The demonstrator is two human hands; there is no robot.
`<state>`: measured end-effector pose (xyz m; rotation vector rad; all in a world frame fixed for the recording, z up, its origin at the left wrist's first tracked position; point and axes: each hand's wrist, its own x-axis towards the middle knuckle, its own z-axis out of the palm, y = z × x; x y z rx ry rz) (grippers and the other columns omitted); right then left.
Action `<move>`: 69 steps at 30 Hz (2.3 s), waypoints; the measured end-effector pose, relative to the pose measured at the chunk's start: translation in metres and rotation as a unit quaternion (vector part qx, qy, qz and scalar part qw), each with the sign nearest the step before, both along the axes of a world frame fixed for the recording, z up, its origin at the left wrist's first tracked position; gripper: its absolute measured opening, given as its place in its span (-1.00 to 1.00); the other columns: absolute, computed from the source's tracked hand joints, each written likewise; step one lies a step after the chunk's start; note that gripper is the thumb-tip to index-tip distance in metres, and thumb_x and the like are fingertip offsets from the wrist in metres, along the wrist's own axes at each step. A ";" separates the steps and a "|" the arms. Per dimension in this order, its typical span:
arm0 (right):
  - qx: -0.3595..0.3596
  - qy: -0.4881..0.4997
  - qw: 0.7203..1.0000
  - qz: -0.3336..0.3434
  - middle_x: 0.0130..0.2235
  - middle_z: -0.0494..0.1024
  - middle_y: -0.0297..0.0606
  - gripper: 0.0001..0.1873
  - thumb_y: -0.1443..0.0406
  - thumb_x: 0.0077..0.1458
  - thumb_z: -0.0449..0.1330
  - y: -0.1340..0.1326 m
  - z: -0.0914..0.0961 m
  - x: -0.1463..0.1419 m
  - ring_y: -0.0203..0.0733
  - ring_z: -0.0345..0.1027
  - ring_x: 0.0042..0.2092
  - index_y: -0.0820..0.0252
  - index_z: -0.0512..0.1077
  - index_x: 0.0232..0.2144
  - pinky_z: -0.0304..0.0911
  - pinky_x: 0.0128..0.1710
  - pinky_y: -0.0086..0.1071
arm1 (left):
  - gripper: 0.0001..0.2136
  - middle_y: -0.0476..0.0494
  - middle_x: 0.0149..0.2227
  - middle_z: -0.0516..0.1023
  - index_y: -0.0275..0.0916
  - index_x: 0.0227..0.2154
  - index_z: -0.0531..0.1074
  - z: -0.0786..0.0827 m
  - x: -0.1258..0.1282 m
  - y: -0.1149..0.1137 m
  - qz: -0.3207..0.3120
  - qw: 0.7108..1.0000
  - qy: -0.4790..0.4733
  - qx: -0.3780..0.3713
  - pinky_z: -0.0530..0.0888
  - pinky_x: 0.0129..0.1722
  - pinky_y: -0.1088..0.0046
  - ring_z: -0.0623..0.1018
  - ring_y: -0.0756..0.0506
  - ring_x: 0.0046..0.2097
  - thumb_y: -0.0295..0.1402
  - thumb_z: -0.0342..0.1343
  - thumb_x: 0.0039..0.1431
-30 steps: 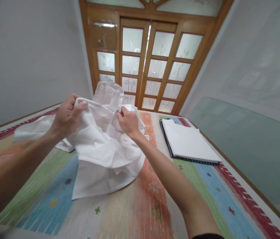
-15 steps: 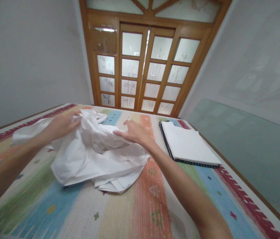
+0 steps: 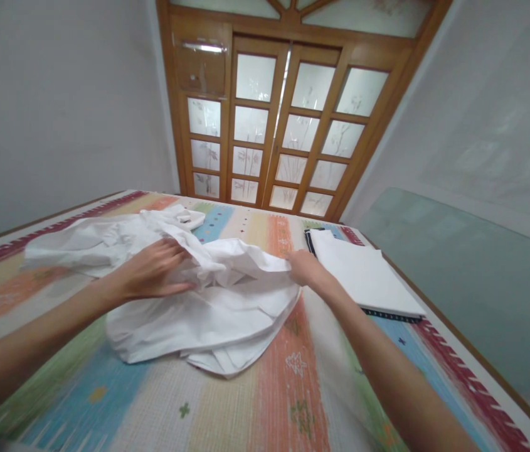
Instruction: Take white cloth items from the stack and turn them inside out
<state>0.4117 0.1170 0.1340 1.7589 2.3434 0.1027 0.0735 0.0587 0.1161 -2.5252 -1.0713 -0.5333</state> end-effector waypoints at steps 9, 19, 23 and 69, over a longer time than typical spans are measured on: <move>0.287 0.133 0.945 -0.079 -0.08 0.53 0.01 -0.62 0.42 0.12 0.01 0.064 0.036 0.015 0.04 0.38 -0.02 0.30 0.44 -0.04 0.21 -0.06 -0.28 | -0.73 0.02 -0.56 0.41 -0.26 -0.28 0.43 0.011 0.016 0.007 0.064 0.983 -0.163 -0.057 0.31 -0.42 0.48 0.41 -0.02 -0.50 -0.16 -0.01 0.28; 0.117 0.011 0.988 -0.099 0.13 0.24 0.32 -0.30 0.10 0.10 0.24 0.034 -0.040 -0.023 0.21 0.36 0.03 0.32 0.15 0.17 0.26 -0.07 -0.14 | -0.65 -0.40 0.01 0.41 -0.35 -0.05 0.33 -0.024 0.069 0.013 0.117 0.990 -0.068 -0.027 0.36 0.01 0.13 0.40 -0.31 0.04 -0.38 0.14 0.09; 0.130 0.031 0.984 -0.122 0.08 0.30 0.30 -0.41 0.16 0.18 0.16 0.031 -0.047 -0.008 0.13 0.42 -0.02 0.37 0.16 0.15 0.30 -0.13 -0.20 | -0.62 -0.32 -0.14 0.50 -0.37 0.02 0.26 -0.032 0.073 0.041 0.154 0.965 -0.192 -0.093 0.43 -0.12 0.24 0.51 -0.24 -0.09 -0.33 0.08 0.16; 0.096 0.291 0.952 -0.019 -0.23 0.60 -0.19 -0.75 0.37 0.04 0.09 0.036 -0.058 -0.026 -0.11 0.44 -0.16 0.18 0.56 -0.28 0.26 -0.17 -0.37 | -0.64 0.04 -0.59 0.50 -0.26 -0.51 0.40 0.005 -0.026 0.035 0.126 0.627 -0.718 -0.275 0.49 -0.44 0.48 0.55 -0.09 -0.39 -0.05 0.31 -0.11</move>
